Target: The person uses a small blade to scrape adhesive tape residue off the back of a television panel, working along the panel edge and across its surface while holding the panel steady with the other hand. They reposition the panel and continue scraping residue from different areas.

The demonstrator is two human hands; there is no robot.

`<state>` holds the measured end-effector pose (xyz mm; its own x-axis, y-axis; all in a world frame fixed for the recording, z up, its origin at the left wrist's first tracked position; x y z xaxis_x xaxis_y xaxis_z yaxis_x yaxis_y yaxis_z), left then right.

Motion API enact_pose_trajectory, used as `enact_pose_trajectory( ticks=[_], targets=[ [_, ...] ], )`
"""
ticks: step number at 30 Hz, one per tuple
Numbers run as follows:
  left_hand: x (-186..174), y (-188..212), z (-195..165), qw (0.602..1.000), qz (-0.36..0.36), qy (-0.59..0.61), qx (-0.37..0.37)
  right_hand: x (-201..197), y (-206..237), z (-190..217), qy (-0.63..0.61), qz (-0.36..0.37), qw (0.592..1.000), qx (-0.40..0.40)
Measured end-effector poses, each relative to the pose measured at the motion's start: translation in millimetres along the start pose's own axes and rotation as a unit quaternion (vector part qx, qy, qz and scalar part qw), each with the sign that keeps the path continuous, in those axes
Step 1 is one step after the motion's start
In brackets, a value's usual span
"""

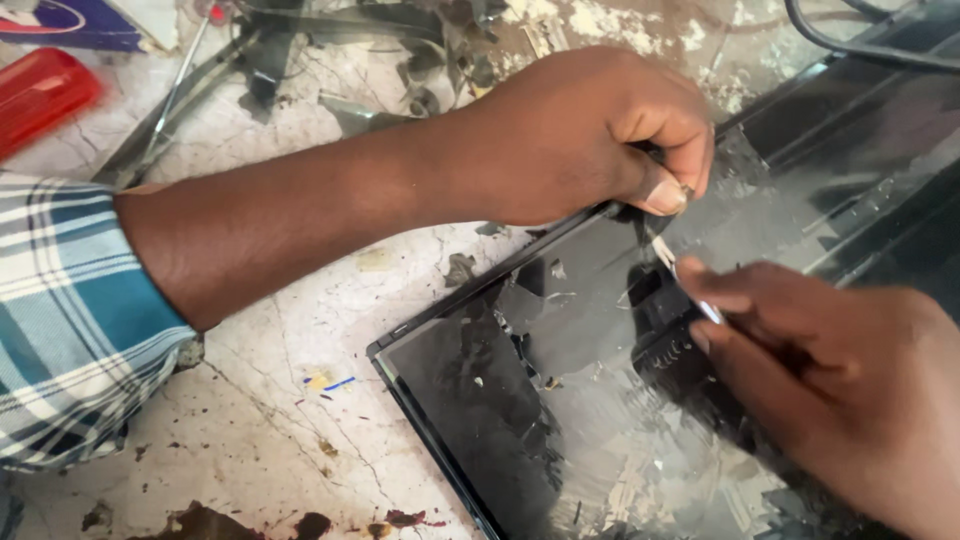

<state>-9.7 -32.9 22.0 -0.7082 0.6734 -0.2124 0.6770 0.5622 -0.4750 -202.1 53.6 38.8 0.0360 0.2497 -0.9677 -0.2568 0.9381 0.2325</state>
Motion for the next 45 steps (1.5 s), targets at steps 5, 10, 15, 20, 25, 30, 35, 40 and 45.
enact_pose_trajectory(
  ticks=[5, 10, 15, 20, 25, 30, 35, 40, 45],
  targets=[
    [-0.7, 0.5, 5.1, 0.998, 0.01, 0.029, -0.046, 7.2, 3.1, -1.7, 0.043, 0.032, 0.998, 0.041],
    [-4.6, 0.4, 3.9, 0.991, 0.063, 0.119, -0.007, 0.6, 0.7, -16.3, -0.039, 0.014, 0.999, -0.01],
    [-5.7, 3.1, 9.3, 0.991, 0.049, 0.118, -0.031, 5.0, -10.1, -18.7, -0.157, -0.025, 0.986, -0.055],
    [-3.2, 1.4, 12.8, 0.994, 0.015, 0.099, -0.033, 3.9, -18.2, -9.5, -0.11, -0.054, 0.989, -0.081],
    [-2.3, -0.1, 14.0, 0.996, 0.006, 0.09, -0.027, 0.5, -24.9, -12.2, -0.112, -0.017, 0.99, -0.086],
    [-1.1, -0.9, 15.0, 0.996, 0.005, 0.086, -0.029, -0.4, -25.6, -10.4, -0.142, -0.027, 0.984, -0.105],
    [-2.1, -0.2, 13.6, 0.995, 0.005, 0.099, -0.03, -1.9, -25.0, -7.8, -0.152, 0.007, 0.985, -0.081],
    [-1.6, -0.1, 15.9, 0.991, 0.004, 0.116, -0.069, -1.5, -21.8, -0.3, -0.116, -0.034, 0.986, -0.114],
    [-3.9, -0.8, 11.9, 0.994, 0.014, 0.104, -0.03, -5.8, -25.3, -5.8, -0.106, 0.036, 0.99, -0.088]
  ],
)
Point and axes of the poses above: each hand's wrist, its own y-axis away from the middle knuckle, its own x-axis out of the palm, z = x × y, the point moved 5 cm from there along -y, towards the middle knuckle, and after that the axes turned 12 degrees about y, right-handed, at the moved point
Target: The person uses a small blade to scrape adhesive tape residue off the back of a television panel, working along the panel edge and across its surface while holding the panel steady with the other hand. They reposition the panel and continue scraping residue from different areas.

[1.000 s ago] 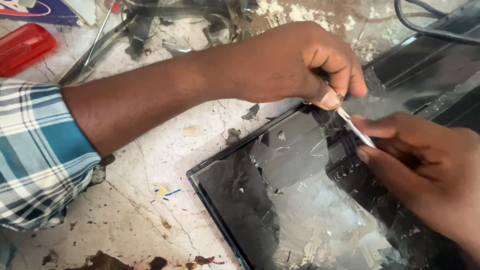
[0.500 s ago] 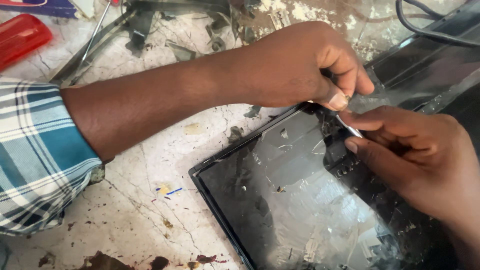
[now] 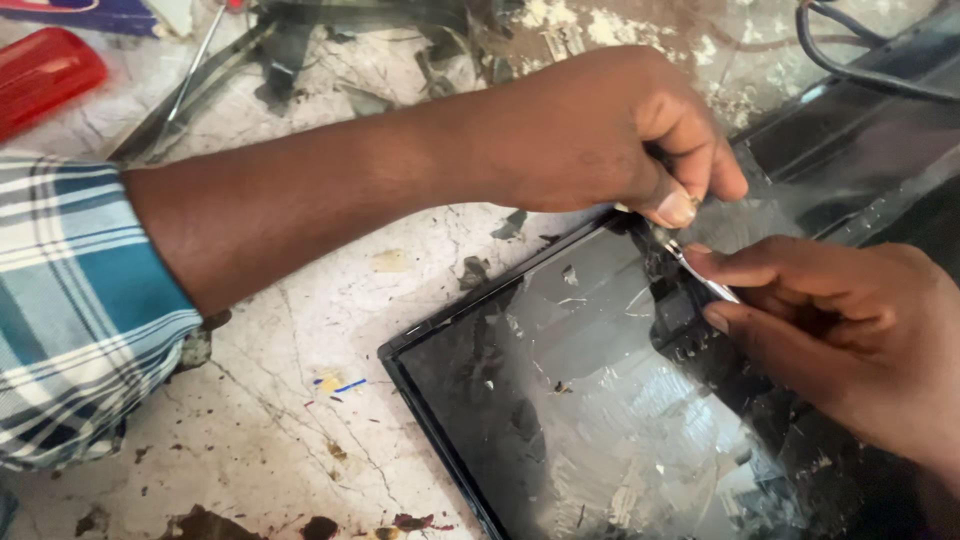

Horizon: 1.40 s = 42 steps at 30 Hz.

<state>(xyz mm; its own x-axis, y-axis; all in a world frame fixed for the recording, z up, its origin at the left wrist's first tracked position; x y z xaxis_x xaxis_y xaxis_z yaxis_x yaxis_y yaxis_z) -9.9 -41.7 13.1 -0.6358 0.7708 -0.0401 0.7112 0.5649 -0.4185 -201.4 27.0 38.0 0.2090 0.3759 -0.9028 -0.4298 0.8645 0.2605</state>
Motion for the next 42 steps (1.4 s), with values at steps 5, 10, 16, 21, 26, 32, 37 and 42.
enact_pose_trajectory(
  ticks=[5, 10, 16, 21, 26, 32, 37, 42],
  targets=[
    [0.9, 1.0, -0.1, 1.0, 0.007, -0.002, 0.009, 7.0, 9.2, 9.8, -0.005, -0.08, 0.996, -0.028],
    [-2.5, 1.1, 0.3, 0.998, 0.022, 0.041, -0.038, 7.2, 10.6, -9.7, -0.008, 0.024, 1.0, -0.003],
    [-3.9, 2.8, 0.5, 0.997, 0.028, 0.042, -0.066, 11.1, 18.2, -20.5, 0.02, 0.023, 1.0, -0.003],
    [-6.6, 3.6, 0.5, 0.996, 0.061, 0.033, -0.056, 19.5, 27.9, -10.7, -0.056, 0.08, 0.987, -0.126],
    [-6.6, 4.4, -6.2, 0.992, 0.082, 0.07, -0.057, 13.3, 20.0, -23.9, -0.12, 0.082, 0.989, -0.018],
    [-3.4, 8.3, -8.6, 0.995, 0.035, 0.019, -0.089, -15.9, 15.0, -1.5, -0.123, -0.034, 0.981, -0.147],
    [3.6, 8.6, -23.4, 0.987, 0.043, -0.135, 0.075, -22.4, 32.8, -25.2, -0.198, -0.193, 0.957, 0.084],
    [10.7, 14.3, -19.4, 0.978, 0.048, -0.203, 0.027, -26.4, 32.4, -34.5, -0.232, -0.238, 0.937, 0.111]
  ],
)
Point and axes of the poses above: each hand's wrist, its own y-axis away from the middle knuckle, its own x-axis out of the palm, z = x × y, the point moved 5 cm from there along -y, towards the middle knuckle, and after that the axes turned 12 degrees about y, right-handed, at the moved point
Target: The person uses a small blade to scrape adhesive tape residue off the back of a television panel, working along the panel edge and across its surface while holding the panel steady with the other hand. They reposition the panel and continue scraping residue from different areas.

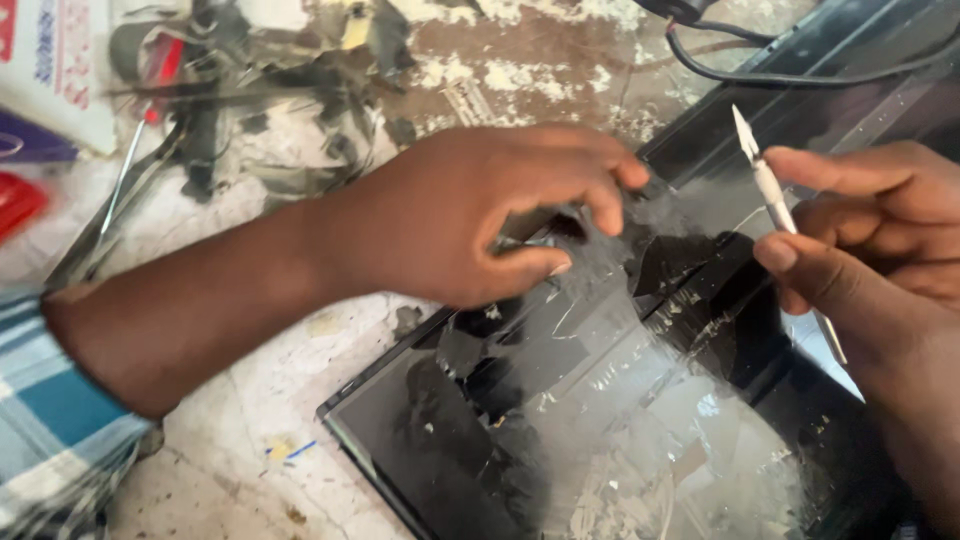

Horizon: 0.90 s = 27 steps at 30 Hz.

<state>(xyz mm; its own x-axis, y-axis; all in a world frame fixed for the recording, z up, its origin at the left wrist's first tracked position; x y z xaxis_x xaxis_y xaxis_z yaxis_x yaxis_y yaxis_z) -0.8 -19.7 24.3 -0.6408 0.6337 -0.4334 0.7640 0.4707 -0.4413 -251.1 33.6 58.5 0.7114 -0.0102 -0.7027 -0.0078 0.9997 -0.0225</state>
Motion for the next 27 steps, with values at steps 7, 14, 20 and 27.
enact_pose_trajectory(
  ticks=[7, 14, 20, 27],
  targets=[
    [16.9, 1.9, -4.3, 0.977, 0.055, -0.205, -0.02, -2.6, -9.1, -7.7, 0.01, 0.003, 0.999, 0.043],
    [9.3, -4.2, -13.8, 0.987, 0.014, -0.157, -0.041, -0.5, -34.2, -29.8, -0.023, 0.012, 0.998, -0.054],
    [4.7, -8.0, -7.3, 0.995, -0.013, -0.044, -0.084, 3.2, -38.0, -20.3, 0.167, 0.037, 0.98, -0.098],
    [2.0, -14.7, -1.6, 0.99, 0.002, 0.02, -0.139, -3.4, -46.3, -15.5, 0.252, 0.056, 0.938, -0.231]
  ],
)
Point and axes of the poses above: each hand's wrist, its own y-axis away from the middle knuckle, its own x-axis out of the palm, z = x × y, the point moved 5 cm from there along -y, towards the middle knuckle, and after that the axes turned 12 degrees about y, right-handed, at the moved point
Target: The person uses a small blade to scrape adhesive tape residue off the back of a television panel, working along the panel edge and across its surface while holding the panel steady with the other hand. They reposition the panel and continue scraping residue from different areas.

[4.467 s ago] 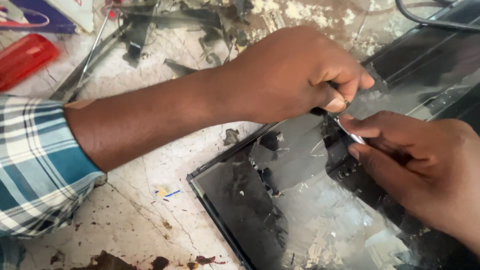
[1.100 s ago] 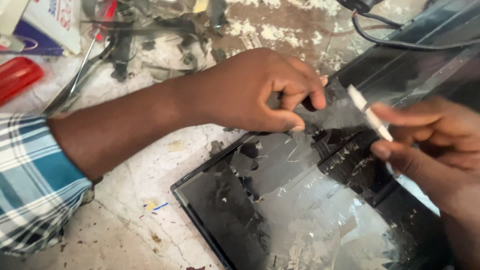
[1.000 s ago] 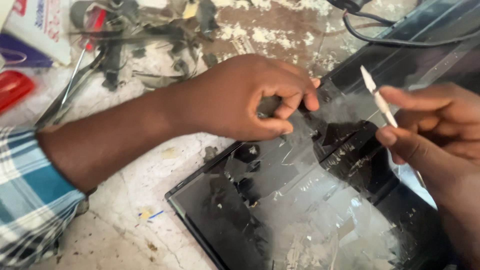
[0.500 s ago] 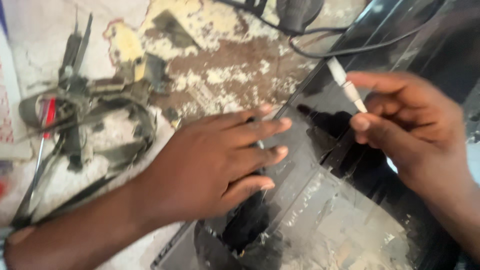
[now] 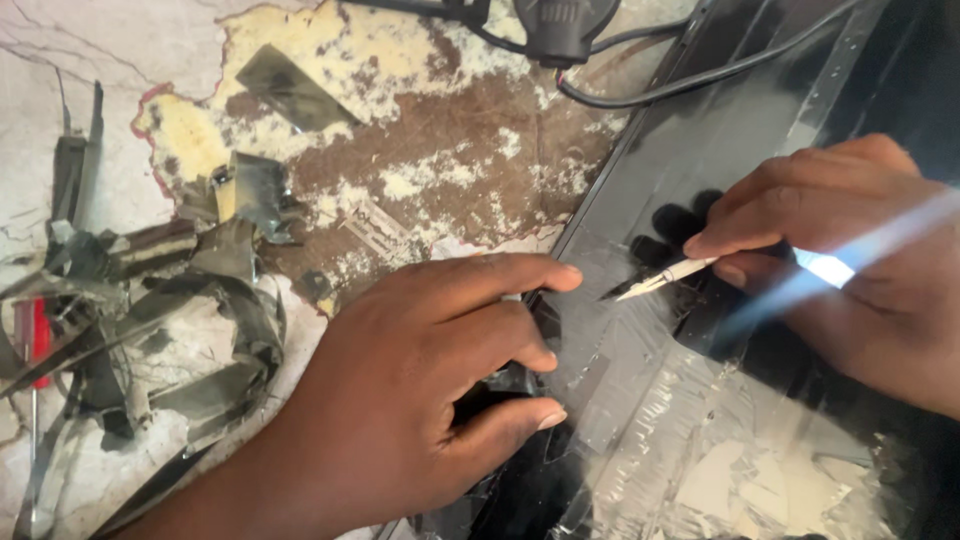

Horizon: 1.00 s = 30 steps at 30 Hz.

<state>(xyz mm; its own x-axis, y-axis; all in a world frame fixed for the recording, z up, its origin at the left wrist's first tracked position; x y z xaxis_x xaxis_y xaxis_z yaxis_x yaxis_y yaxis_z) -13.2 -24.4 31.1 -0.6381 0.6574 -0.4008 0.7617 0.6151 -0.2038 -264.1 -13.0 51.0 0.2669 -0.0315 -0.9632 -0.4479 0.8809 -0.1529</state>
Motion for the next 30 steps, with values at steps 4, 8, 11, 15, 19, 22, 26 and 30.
enact_pose_trajectory(
  ticks=[4, 8, 11, 15, 19, 22, 26, 30],
  targets=[
    [-0.3, 0.9, 0.3, 1.0, -0.009, 0.001, 0.001, 4.4, 1.4, 4.9, 0.063, 0.021, 0.998, 0.01],
    [0.4, 1.0, 0.4, 1.0, -0.015, -0.005, -0.004, 0.3, 0.3, 13.4, 0.115, -0.01, 0.993, 0.025],
    [0.4, 0.2, -1.5, 1.0, -0.019, -0.007, 0.006, 2.0, 1.2, 16.7, 0.108, 0.012, 0.994, 0.029],
    [0.7, 0.5, -0.6, 1.0, -0.014, -0.005, 0.0, 8.0, 9.3, 13.0, 0.055, 0.036, 0.993, 0.093],
    [1.1, 2.4, 0.1, 1.0, -0.018, -0.01, 0.013, 16.2, 16.2, 5.6, 0.043, 0.089, 0.987, 0.125],
    [2.0, 2.7, 2.7, 1.0, -0.012, -0.009, 0.002, 18.5, 19.6, 2.6, 0.031, 0.097, 0.988, 0.114],
    [2.5, 2.2, 3.0, 1.0, -0.009, -0.01, 0.003, 18.3, 22.1, 0.5, 0.023, 0.096, 0.992, 0.072],
    [2.2, 2.5, 2.3, 1.0, -0.013, -0.005, 0.004, 17.6, 23.5, -1.1, 0.027, 0.092, 0.993, 0.076]
  ],
)
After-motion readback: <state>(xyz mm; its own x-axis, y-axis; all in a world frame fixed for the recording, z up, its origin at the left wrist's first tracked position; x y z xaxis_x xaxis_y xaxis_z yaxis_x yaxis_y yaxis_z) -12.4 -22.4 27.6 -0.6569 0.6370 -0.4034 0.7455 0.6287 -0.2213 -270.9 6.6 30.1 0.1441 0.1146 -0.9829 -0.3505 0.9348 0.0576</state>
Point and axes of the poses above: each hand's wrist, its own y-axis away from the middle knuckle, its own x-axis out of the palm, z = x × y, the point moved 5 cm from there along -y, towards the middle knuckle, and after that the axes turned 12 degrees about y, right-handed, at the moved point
